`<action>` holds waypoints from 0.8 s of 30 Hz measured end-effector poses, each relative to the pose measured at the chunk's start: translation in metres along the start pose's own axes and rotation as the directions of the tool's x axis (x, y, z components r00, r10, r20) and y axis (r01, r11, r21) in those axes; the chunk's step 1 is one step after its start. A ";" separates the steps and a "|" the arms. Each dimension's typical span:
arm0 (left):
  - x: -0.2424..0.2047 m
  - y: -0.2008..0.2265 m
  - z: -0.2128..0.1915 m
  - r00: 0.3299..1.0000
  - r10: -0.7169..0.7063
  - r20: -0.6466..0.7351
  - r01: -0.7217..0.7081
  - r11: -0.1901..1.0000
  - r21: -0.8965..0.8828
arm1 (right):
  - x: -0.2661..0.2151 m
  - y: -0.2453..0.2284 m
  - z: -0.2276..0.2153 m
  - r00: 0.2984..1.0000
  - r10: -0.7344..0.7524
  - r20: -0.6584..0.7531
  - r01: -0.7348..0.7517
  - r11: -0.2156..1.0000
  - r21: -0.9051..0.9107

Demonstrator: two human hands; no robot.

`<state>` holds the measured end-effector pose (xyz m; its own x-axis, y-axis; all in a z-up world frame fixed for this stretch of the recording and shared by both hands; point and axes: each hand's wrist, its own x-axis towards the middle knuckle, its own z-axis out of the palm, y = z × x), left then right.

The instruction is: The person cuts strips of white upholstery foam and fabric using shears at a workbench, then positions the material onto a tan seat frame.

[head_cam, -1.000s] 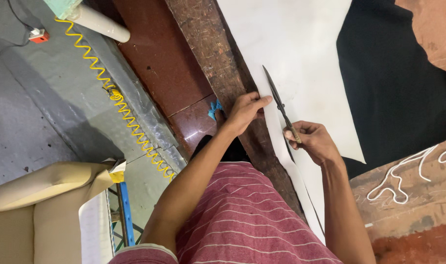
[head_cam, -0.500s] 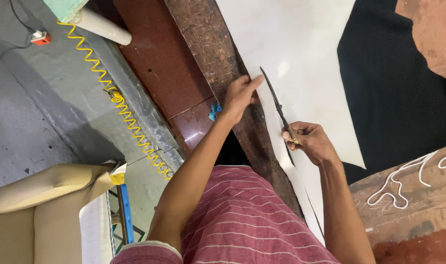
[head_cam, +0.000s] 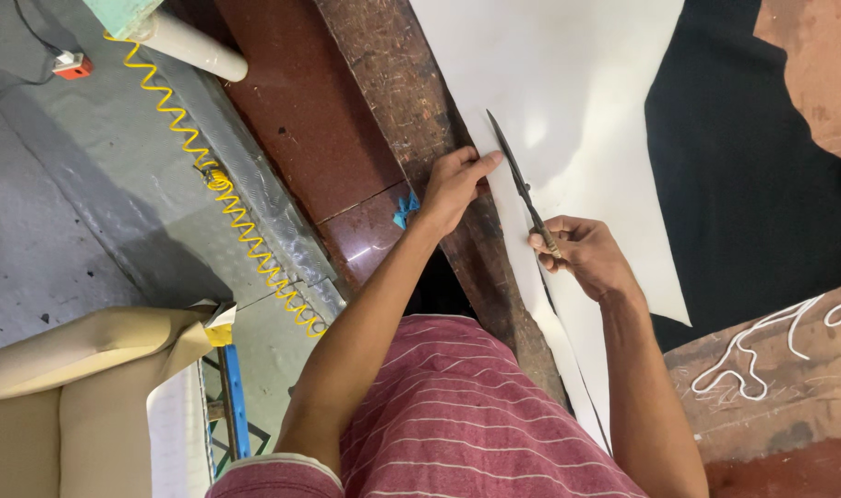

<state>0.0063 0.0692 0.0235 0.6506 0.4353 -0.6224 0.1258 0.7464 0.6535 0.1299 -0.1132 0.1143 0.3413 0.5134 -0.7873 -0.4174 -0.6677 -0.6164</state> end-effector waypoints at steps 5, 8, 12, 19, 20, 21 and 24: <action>0.000 -0.002 -0.003 1.000 -0.001 0.012 0.000 1.000 0.026 | 0.002 -0.001 0.001 1.000 0.011 -0.006 -0.011 1.000 -0.021; 0.000 -0.004 -0.004 1.000 -0.005 0.009 0.004 0.999 0.042 | 0.004 -0.003 0.003 1.000 0.015 -0.011 -0.015 1.000 -0.025; -0.001 -0.005 -0.005 0.999 -0.001 0.042 0.000 1.000 0.025 | 0.012 -0.010 0.007 1.000 0.011 -0.010 -0.011 1.000 0.001; 0.000 -0.004 -0.007 0.999 -0.009 0.048 0.007 0.999 0.037 | 0.020 -0.021 0.012 1.000 -0.014 0.012 0.014 1.000 0.013; 0.000 -0.001 -0.008 0.999 -0.017 0.044 0.014 0.998 0.059 | 0.021 -0.022 0.012 1.000 -0.009 0.008 0.009 1.000 0.008; 0.001 0.002 -0.009 0.999 -0.025 0.040 0.022 0.996 0.081 | 0.021 -0.023 0.012 1.000 -0.005 0.005 0.005 1.000 0.004; 0.010 0.016 -0.014 1.000 -0.009 -0.028 0.011 0.997 0.079 | 0.021 -0.023 0.011 1.000 -0.007 0.017 0.007 1.000 -0.010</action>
<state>0.0044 0.0924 0.0212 0.6280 0.4423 -0.6402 0.1919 0.7093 0.6783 0.1370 -0.0809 0.1121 0.3297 0.5275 -0.7829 -0.4062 -0.6694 -0.6221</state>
